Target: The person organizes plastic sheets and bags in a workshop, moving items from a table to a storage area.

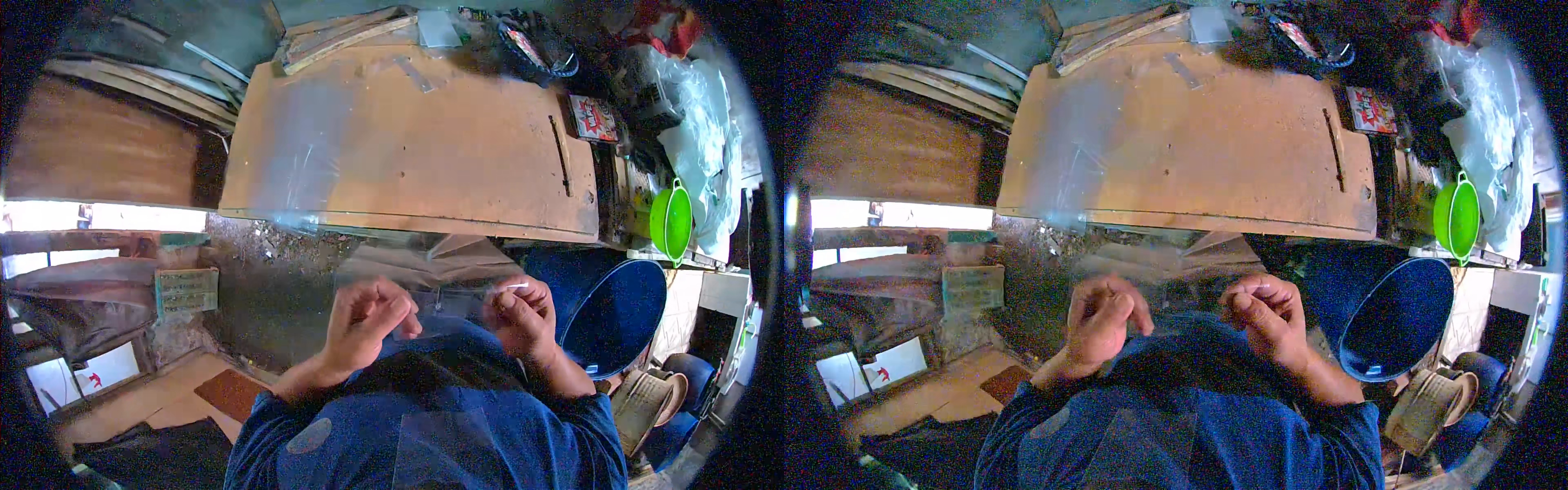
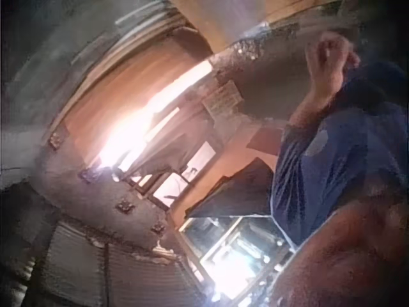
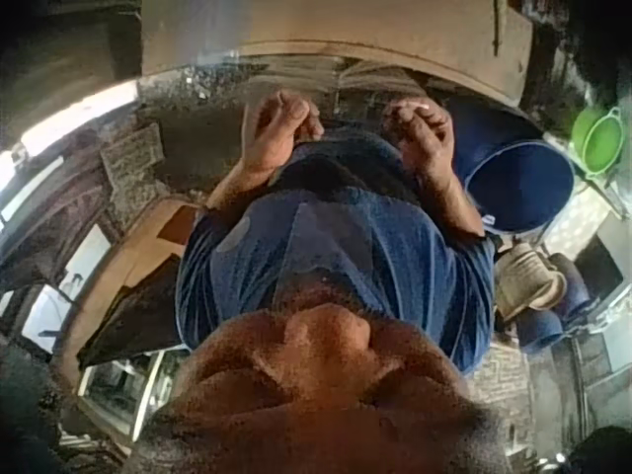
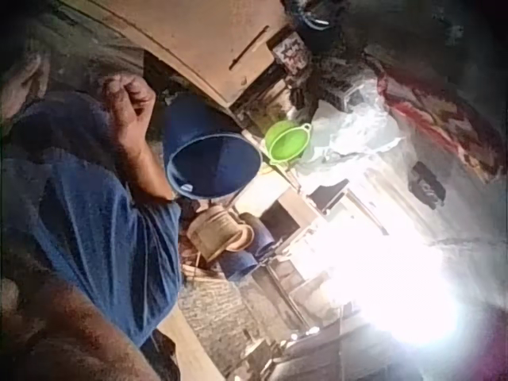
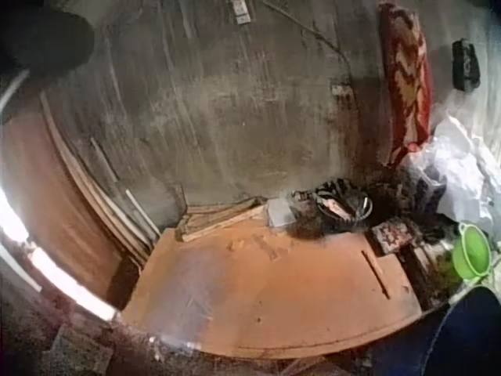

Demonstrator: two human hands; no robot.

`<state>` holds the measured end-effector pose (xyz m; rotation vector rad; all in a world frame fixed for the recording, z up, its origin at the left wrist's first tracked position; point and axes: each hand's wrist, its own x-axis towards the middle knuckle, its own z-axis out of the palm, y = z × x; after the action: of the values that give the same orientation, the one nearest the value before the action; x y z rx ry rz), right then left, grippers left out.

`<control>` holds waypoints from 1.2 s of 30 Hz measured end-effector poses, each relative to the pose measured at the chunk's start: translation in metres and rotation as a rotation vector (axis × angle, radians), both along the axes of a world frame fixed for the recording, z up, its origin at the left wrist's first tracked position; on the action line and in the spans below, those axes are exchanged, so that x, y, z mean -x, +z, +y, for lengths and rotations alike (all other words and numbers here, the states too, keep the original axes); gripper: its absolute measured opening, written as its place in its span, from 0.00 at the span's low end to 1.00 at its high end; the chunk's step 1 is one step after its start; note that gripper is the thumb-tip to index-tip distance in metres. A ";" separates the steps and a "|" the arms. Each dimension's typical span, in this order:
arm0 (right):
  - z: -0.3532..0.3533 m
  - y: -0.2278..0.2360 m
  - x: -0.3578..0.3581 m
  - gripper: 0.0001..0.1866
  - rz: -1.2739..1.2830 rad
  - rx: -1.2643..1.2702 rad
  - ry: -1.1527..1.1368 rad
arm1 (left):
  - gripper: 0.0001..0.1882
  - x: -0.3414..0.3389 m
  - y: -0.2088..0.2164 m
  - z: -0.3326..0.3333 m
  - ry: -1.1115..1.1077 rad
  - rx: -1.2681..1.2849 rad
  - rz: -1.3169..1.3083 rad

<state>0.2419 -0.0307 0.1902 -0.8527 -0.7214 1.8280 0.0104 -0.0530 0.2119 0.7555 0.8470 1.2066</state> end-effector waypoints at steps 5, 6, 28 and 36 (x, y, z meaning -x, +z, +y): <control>0.000 0.001 0.000 0.06 -0.032 0.030 0.006 | 0.12 -0.005 -0.006 0.001 0.003 0.070 0.081; 0.000 0.001 0.001 0.06 -0.024 0.046 -0.016 | 0.13 -0.005 -0.005 0.002 0.002 0.092 0.146; 0.079 0.047 0.013 0.31 -0.818 -0.882 0.140 | 0.10 0.032 0.051 0.036 -0.514 -0.431 0.554; 0.110 0.038 0.017 0.11 -0.631 -1.142 0.768 | 0.16 0.037 0.060 0.046 -0.583 -0.625 0.019</control>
<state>0.2245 0.0793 0.2283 -0.3305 -2.4294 1.2930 -0.0268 -0.0065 0.2718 1.4070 0.2066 0.9235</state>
